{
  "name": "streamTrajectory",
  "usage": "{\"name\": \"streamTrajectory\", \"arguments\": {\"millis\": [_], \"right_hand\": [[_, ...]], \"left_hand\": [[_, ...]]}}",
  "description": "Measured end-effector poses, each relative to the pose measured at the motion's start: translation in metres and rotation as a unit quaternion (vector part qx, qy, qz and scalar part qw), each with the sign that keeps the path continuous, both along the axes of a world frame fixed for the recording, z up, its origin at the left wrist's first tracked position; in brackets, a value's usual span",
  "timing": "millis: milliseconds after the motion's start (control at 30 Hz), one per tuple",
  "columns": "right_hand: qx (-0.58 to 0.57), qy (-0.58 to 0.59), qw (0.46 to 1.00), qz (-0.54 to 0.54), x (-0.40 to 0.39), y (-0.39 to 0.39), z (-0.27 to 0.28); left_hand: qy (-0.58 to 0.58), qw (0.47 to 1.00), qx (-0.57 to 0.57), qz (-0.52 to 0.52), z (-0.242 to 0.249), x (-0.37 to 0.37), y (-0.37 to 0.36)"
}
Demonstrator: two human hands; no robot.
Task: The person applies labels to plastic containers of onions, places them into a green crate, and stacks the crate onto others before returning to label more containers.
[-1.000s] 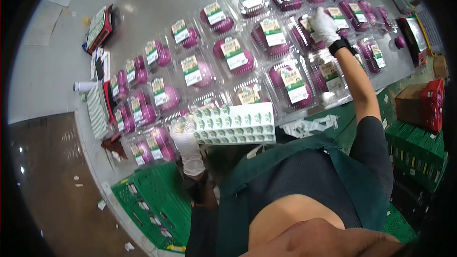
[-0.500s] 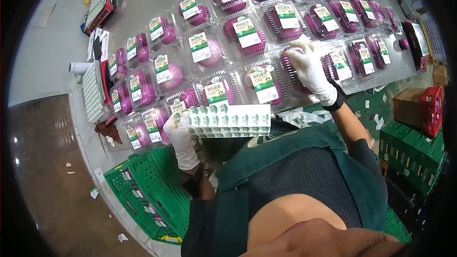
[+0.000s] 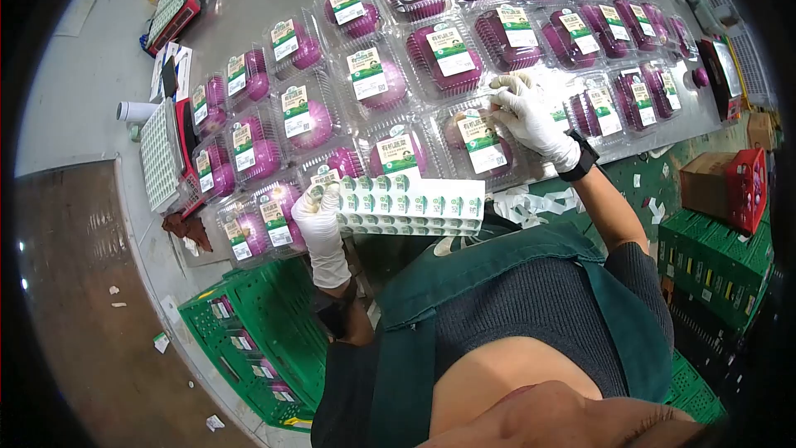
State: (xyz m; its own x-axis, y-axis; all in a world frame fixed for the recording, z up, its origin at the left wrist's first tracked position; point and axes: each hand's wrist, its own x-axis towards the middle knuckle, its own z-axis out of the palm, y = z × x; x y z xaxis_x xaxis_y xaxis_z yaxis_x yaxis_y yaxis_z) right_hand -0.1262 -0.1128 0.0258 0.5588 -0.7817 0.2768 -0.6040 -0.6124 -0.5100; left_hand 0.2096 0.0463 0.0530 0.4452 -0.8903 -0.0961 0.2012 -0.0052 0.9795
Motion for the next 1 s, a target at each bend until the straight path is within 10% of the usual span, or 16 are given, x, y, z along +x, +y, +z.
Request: {"name": "streamTrajectory", "arguments": {"millis": [600, 800, 933, 1000], "right_hand": [[-0.135, 0.235, 0.949, 0.159, 0.002, -0.012, 0.031], [-0.193, 0.142, 0.967, 0.083, -0.008, -0.010, 0.021], [0.007, -0.094, 0.994, -0.060, -0.043, -0.008, 0.012], [0.199, -0.282, 0.921, -0.182, -0.102, -0.015, 0.012]], "left_hand": [[-0.003, 0.998, 0.023, -0.060, 0.016, -0.016, -0.026], [-0.019, 0.999, 0.017, -0.048, 0.008, -0.015, -0.024], [-0.046, 0.997, 0.028, -0.055, 0.023, -0.022, -0.024], [0.000, 0.999, 0.037, -0.025, 0.026, -0.030, -0.029]]}}
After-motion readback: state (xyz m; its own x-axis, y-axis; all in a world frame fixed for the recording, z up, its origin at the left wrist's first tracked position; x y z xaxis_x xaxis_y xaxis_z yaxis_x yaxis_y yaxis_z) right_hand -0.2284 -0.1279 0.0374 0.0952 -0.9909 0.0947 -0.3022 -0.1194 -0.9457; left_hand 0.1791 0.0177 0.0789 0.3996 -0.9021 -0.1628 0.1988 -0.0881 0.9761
